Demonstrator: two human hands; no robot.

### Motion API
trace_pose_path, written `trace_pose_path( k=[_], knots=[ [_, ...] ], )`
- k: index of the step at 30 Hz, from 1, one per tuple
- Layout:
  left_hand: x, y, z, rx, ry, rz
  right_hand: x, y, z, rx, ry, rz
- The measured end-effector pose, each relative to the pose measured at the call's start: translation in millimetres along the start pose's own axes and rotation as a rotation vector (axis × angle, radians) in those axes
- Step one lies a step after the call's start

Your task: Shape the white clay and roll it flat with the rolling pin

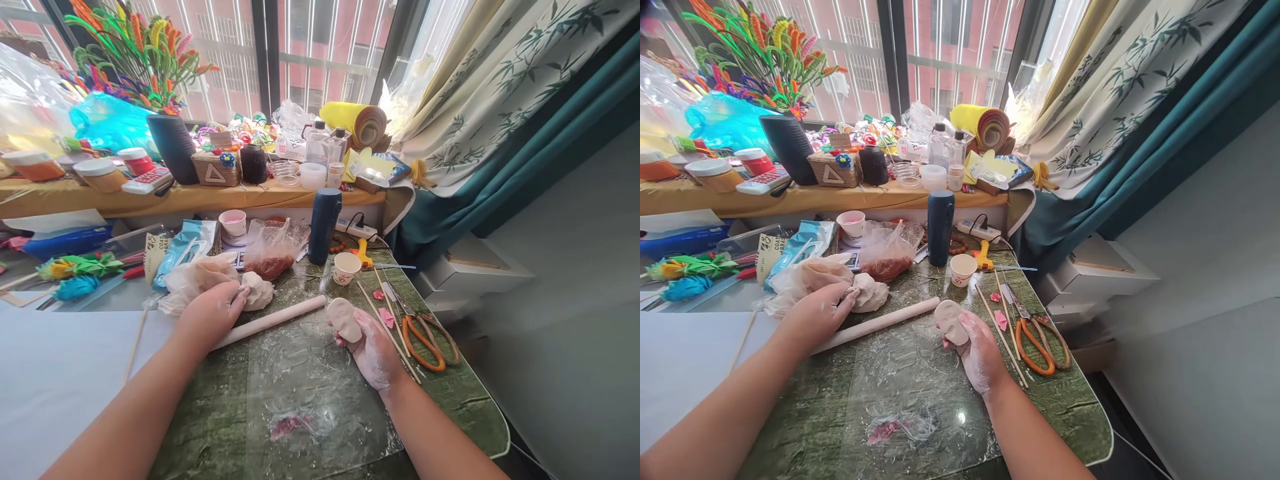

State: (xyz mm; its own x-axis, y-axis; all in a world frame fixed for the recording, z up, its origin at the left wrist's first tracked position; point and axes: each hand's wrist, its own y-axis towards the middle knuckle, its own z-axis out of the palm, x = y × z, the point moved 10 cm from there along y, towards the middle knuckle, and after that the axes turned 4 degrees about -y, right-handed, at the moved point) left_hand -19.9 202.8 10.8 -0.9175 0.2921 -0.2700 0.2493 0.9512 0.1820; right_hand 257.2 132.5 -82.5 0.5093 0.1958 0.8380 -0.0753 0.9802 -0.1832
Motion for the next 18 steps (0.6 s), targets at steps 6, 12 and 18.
trace_pose_path(
  k=[6,12,18],
  knots=[
    [7.3,-12.5,-40.6,-0.364,-0.179,0.009,0.7,0.4,-0.4,-0.013,0.011,0.002],
    [-10.5,-20.3,-25.2,-0.276,-0.641,0.017,-1.9,2.2,-2.4,0.006,0.040,0.009],
    [-63.5,-41.4,54.7,0.138,-1.458,-0.420,4.0,-4.4,8.2,0.004,0.030,0.003]
  ],
)
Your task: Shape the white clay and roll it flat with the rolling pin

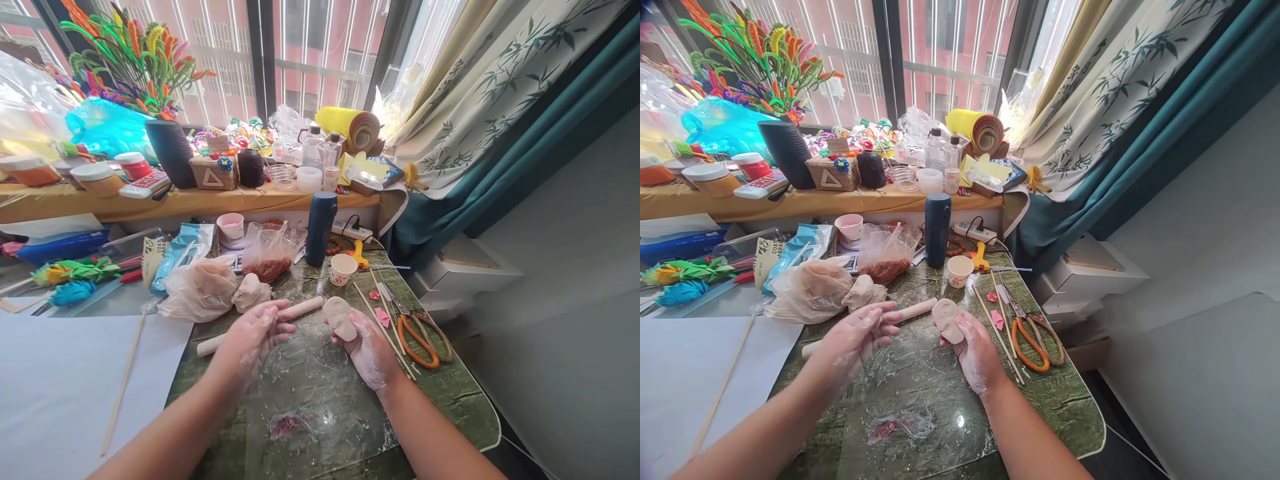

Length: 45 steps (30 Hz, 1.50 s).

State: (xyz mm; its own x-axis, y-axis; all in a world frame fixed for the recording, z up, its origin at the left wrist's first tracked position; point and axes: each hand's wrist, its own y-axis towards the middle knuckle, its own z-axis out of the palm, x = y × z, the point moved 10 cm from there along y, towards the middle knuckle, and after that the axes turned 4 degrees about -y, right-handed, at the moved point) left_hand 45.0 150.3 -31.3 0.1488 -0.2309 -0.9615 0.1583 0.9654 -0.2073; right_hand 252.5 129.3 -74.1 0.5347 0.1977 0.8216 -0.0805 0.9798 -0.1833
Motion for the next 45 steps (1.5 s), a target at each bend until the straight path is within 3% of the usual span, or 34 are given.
trace_pose_path(
  k=[2,5,9,14,18,21,26,30,34,39,45],
  knots=[
    [-3.5,-12.1,19.2,0.040,0.060,0.092,-2.8,-6.9,13.9,0.009,0.020,0.027],
    [-18.2,-33.5,42.6,0.131,0.279,0.362,-11.5,-20.7,44.1,0.052,0.135,0.061],
    [-10.3,-41.0,48.7,0.158,0.328,0.469,-23.9,-37.4,81.1,0.133,0.279,0.076],
    [9.1,-26.8,39.3,0.100,0.223,0.358,-25.6,-43.3,91.2,0.170,0.337,0.025],
    [25.6,-19.1,42.4,0.175,0.120,0.130,-28.6,-42.1,88.8,0.190,0.359,0.036],
    [27.4,-17.5,43.0,0.196,0.107,0.044,-29.6,-41.8,88.0,0.201,0.342,0.030],
    [18.4,-18.5,46.8,0.190,0.039,0.038,-27.7,-42.6,92.0,0.225,0.277,0.016],
    [16.2,-20.5,49.7,0.169,-0.009,0.044,-32.5,-40.2,87.6,0.171,0.216,0.020],
    [21.3,-20.7,47.2,0.149,-0.073,0.025,-39.0,-36.5,82.5,0.125,0.179,0.041],
    [28.4,-21.3,50.4,0.210,-0.186,-0.038,-39.3,-33.4,80.2,0.124,0.177,0.059],
    [33.1,-17.6,45.5,0.178,-0.039,-0.006,-38.3,-32.8,76.2,0.098,0.150,0.037]
  ],
)
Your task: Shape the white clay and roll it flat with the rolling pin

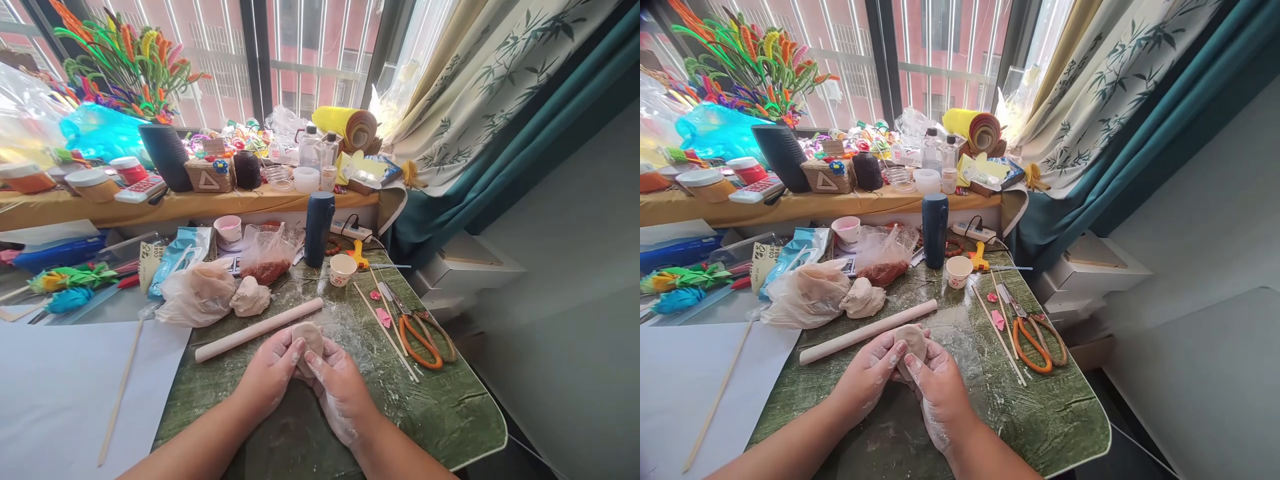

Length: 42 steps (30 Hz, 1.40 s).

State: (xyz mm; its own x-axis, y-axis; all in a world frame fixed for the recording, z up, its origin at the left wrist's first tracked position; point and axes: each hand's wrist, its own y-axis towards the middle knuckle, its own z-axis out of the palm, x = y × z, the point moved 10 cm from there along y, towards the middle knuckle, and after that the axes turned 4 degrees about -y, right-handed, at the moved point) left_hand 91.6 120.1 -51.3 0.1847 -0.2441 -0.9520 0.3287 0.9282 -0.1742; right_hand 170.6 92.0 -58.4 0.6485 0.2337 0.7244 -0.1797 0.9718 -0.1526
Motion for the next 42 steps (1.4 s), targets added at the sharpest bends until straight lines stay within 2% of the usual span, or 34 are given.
trace_pose_path(
  k=[6,13,17,20,22,24,27,28,29,30,31,32,34,35,37,39,40,42],
  knots=[
    [-0.1,1.2,-3.9,-0.038,0.113,0.070,-1.7,2.0,-0.4,-0.017,0.007,0.005],
    [-2.0,-0.9,-5.3,-0.045,-0.016,0.090,-1.1,0.4,-2.7,-0.036,0.073,0.038],
    [-14.0,-0.5,-16.6,-0.105,-0.060,0.148,-0.7,-0.3,-16.2,-0.087,0.119,0.034],
    [-21.9,0.9,-25.1,-0.144,-0.157,0.190,12.4,3.7,-27.2,-0.123,0.099,0.029],
    [-23.3,2.0,-31.7,-0.179,-0.196,0.197,38.1,5.2,-26.7,-0.114,0.024,0.005],
    [-21.2,3.0,-38.4,-0.217,-0.222,0.185,82.9,1.6,-19.5,-0.096,-0.123,-0.113],
    [-18.3,3.5,-45.9,-0.261,-0.260,0.181,171.3,-28.9,-2.2,-0.145,-0.475,-0.591],
    [-17.8,3.5,-47.1,-0.269,-0.268,0.184,193.6,-47.9,4.2,-0.194,-0.623,-0.800],
    [-17.5,3.5,-47.6,-0.273,-0.273,0.185,201.6,-62.9,12.9,-0.198,-0.793,-0.942],
    [-17.2,3.4,-47.5,-0.273,-0.275,0.184,197.0,-71.8,21.5,-0.156,-0.970,-1.024],
    [-17.0,3.3,-47.2,-0.274,-0.276,0.183,181.4,-74.3,28.4,-0.060,-1.139,-1.045],
    [-17.0,3.1,-46.8,-0.273,-0.275,0.182,151.8,-67.5,32.7,0.121,-1.309,-0.947],
    [-17.3,3.0,-46.0,-0.271,-0.275,0.183,86.3,-60.0,28.8,0.511,-1.500,-0.708],
    [-17.4,3.1,-45.8,-0.270,-0.274,0.184,67.3,-56.2,20.0,0.564,-1.546,-0.625],
    [-17.6,3.3,-45.7,-0.271,-0.271,0.188,61.6,-45.4,1.7,0.435,-1.558,-0.571],
    [-17.7,3.4,-45.8,-0.271,-0.262,0.192,71.8,-34.8,-12.9,0.243,-1.529,-0.540],
    [-17.7,3.3,-45.6,-0.268,-0.256,0.193,72.9,-30.2,-16.3,0.209,-1.520,-0.504],
    [-17.4,3.2,-45.2,-0.260,-0.250,0.194,62.2,-22.5,-15.2,0.282,-1.539,-0.405]
  ],
)
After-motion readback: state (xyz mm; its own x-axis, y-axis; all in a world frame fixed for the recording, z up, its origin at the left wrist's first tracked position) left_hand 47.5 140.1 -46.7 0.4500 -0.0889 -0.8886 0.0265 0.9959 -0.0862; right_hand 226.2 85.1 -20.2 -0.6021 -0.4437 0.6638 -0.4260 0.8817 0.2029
